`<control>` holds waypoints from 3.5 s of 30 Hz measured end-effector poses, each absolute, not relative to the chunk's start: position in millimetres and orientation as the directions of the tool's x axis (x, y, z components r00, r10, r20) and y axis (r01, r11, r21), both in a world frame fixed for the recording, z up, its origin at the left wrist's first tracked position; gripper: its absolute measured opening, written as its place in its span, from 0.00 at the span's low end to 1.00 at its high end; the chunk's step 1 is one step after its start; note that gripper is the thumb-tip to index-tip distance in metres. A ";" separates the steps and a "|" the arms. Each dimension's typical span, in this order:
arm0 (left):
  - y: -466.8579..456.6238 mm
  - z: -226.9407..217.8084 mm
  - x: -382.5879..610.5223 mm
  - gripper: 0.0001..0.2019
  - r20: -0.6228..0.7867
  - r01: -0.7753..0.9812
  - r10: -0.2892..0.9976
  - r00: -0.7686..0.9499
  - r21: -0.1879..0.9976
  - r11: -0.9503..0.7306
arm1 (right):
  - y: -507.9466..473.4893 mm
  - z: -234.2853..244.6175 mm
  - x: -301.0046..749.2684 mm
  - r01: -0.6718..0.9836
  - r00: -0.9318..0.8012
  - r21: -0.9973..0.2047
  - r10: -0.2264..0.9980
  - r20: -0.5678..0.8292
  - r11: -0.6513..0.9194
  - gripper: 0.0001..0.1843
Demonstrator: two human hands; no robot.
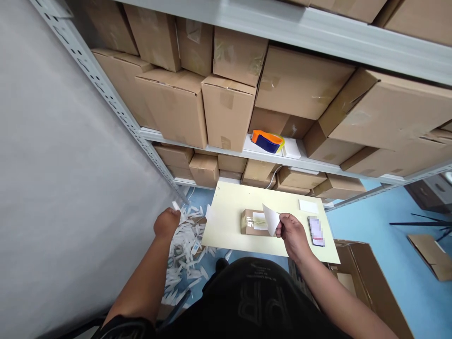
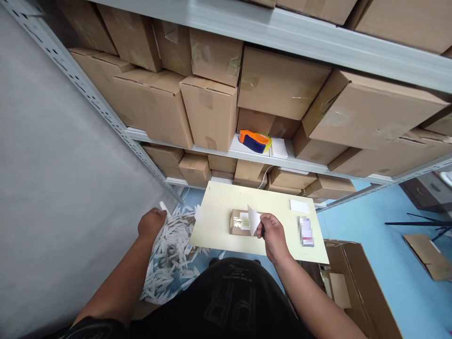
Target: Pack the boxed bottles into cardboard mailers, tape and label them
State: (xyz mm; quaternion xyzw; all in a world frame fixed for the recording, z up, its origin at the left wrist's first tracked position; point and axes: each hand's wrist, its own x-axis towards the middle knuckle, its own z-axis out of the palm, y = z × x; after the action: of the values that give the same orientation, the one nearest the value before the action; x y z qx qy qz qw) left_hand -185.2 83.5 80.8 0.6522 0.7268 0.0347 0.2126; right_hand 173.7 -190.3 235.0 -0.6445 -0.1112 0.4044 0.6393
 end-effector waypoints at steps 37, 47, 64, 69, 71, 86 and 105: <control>-86.6 226.3 46.5 0.07 0.375 0.199 0.351 0.858 0.388 -0.900 | -187.5 226.2 162.1 -0.433 0.694 -0.902 0.639 -0.332 0.001 0.16; -75.5 229.1 43.2 0.11 0.013 0.086 0.662 0.749 0.990 -0.116 | -227.3 187.1 189.4 -0.297 0.791 -0.951 0.535 -0.298 -0.090 0.17; -76.2 117.1 68.3 0.11 0.007 0.578 0.805 0.593 0.693 -0.432 | -225.9 113.7 244.7 0.576 0.664 -0.601 0.746 -0.053 -0.554 0.20; -79.4 101.6 77.6 0.11 -0.021 0.675 0.769 0.639 0.495 -0.547 | -216.8 94.7 257.0 0.743 0.585 -0.324 0.804 -0.110 -0.585 0.19; -79.7 99.8 79.7 0.11 -0.065 0.710 0.765 0.641 0.428 -0.559 | -214.1 90.1 259.7 0.795 0.546 -0.249 0.831 -0.105 -0.553 0.19; -68.3 62.1 69.1 0.27 -0.172 0.709 0.925 0.339 0.693 -0.130 | -207.6 72.9 280.7 0.556 0.696 -0.385 0.666 -0.268 -0.736 0.22; -68.4 58.1 48.0 0.31 -0.439 0.427 0.667 0.602 0.883 0.195 | -229.0 55.8 273.0 0.140 0.619 -0.762 0.657 -0.431 -0.632 0.36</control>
State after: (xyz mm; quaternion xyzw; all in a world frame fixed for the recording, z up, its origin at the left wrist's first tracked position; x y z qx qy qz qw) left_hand 48.0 -68.4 58.1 0.6272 0.4362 0.0941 0.6383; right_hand 273.0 -229.0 55.8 -0.8268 -0.2410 0.3639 0.3548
